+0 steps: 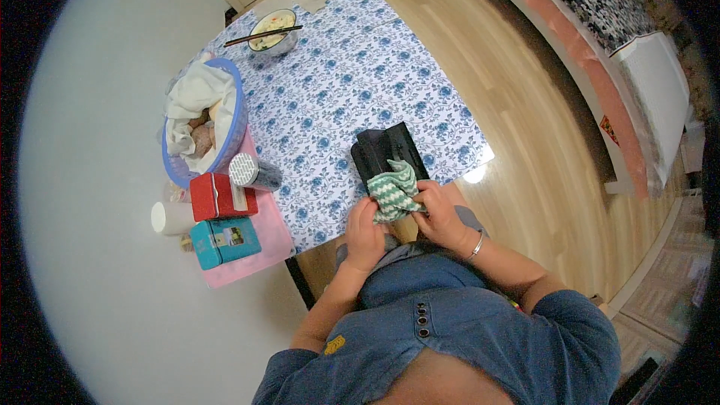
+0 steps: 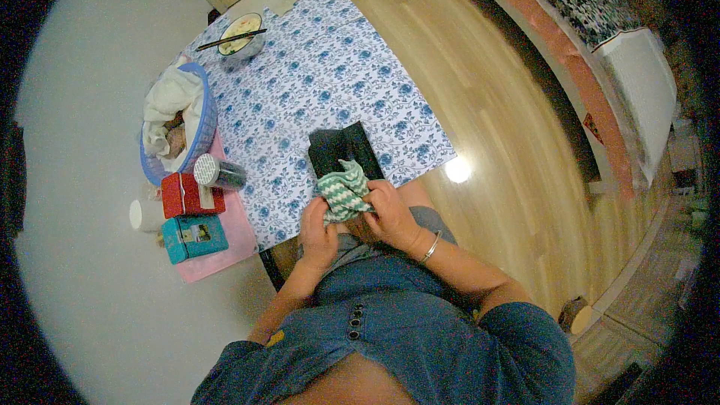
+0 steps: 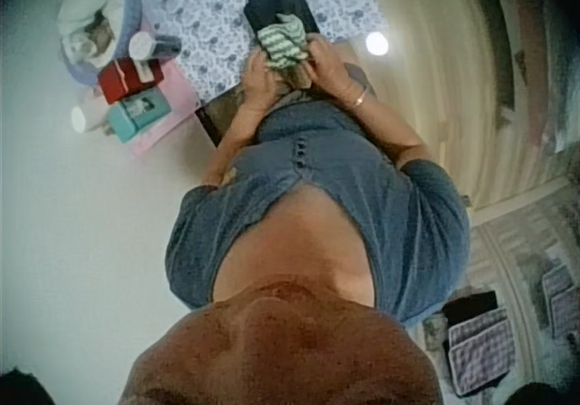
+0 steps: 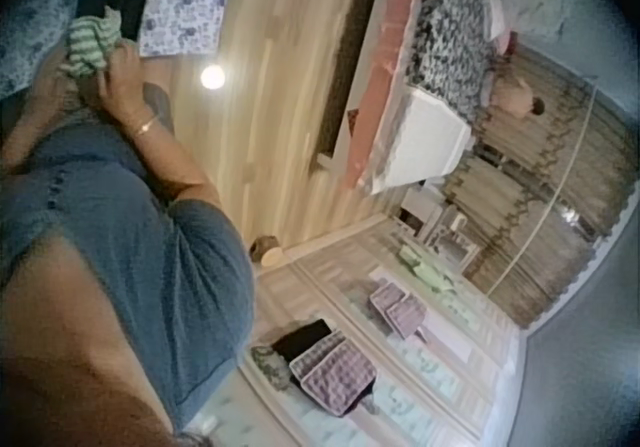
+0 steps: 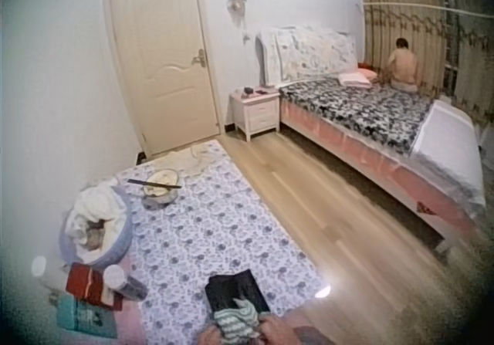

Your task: The person wipes a black remote control with a green and white checkered cloth, turning the remote over to clean all sides.

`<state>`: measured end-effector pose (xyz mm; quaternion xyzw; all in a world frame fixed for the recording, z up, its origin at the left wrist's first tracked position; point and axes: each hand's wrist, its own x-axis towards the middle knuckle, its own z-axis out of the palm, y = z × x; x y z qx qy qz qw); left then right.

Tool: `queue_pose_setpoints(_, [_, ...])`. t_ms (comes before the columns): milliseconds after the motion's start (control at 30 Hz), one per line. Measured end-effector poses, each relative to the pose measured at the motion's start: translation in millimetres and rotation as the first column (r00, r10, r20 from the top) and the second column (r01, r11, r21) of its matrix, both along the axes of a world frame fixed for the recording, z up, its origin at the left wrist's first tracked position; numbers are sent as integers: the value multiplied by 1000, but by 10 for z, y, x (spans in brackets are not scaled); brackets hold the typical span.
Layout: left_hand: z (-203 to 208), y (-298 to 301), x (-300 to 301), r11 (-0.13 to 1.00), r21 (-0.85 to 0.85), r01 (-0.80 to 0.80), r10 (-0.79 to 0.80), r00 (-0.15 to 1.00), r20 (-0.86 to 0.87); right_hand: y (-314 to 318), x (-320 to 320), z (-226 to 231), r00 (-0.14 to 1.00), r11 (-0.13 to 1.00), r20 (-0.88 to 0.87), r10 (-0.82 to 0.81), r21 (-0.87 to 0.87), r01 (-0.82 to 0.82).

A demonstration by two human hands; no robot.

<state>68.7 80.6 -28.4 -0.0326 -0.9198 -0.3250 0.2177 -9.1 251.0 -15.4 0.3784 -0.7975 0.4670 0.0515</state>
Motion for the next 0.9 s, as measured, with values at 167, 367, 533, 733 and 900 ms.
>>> queue_pose_setpoints(167, [365, -92, -115, 1000, 7, 7, -7, 997, -79, -13, -74, 294, 998, 995, -15, -69, -70, 68])
queue_pose_setpoints(367, [613, 110, -514, 1000, -28, -2, 4, 997, 74, -274, -458, 272, 979, 971, -10, -202, 125, 202])
queue_pose_setpoints(533, [457, 214, -615, 999, 40, -33, 29, 995, 94, -470, -669, 131, 981, 931, -40, -191, 310, 194])
queue_pose_setpoints(733, [394, 268, -640, 982, 173, -77, 53, 988, 143, -592, -763, 108, 967, 949, 77, -244, 224, 222])
queue_pose_setpoints(900, [310, 239, -625, 989, 130, -63, 59, 997, 39, -602, -577, 171, 828, 973, 547, -126, -95, 210])
